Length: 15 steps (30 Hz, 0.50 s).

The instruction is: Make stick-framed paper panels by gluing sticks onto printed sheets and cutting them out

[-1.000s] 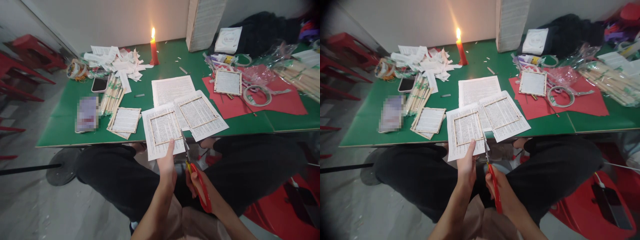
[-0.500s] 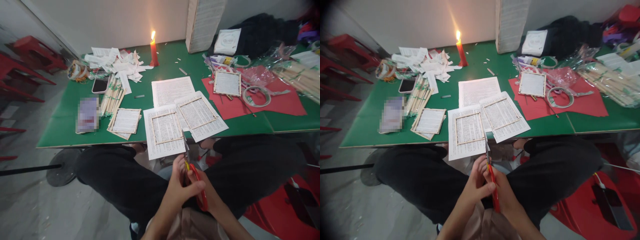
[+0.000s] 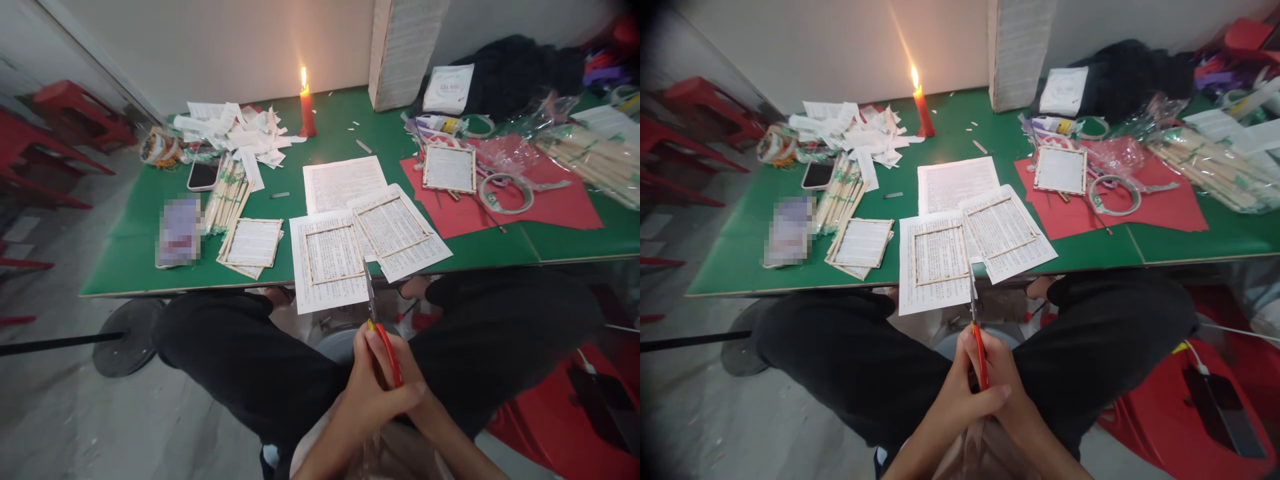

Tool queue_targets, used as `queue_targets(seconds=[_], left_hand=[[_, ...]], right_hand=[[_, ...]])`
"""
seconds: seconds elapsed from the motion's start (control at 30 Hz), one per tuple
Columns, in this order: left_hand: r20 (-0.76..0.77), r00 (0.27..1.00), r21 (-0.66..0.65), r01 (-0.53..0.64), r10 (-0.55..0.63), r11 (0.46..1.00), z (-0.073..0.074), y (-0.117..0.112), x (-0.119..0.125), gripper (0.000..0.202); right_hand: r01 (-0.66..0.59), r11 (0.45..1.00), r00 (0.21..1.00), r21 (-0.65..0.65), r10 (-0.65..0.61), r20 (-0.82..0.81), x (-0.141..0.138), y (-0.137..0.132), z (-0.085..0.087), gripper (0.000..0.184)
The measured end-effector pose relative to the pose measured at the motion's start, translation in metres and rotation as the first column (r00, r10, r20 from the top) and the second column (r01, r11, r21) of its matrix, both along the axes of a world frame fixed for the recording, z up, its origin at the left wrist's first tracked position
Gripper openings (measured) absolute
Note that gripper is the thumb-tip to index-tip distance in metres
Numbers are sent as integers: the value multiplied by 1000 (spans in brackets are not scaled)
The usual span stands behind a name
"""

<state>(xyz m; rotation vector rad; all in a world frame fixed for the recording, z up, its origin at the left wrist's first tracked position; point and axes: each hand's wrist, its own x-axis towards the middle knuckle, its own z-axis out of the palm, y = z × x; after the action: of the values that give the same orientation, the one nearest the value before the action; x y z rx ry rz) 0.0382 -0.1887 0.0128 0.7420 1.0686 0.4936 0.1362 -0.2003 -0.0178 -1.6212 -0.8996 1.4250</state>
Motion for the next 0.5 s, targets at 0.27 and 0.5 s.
queue_targets(seconds=[0.27,0.5], left_hand=[[-52,999,43,-9,12,999,1,-2,3,71],[-81,996,21,-21,23,1000,3,-1,5,68]], right_hand=[[-31,999,999,-27,31,-15,-3,3,-4,54],[-22,1000,999,-11,23,29,-2,4,0,54]])
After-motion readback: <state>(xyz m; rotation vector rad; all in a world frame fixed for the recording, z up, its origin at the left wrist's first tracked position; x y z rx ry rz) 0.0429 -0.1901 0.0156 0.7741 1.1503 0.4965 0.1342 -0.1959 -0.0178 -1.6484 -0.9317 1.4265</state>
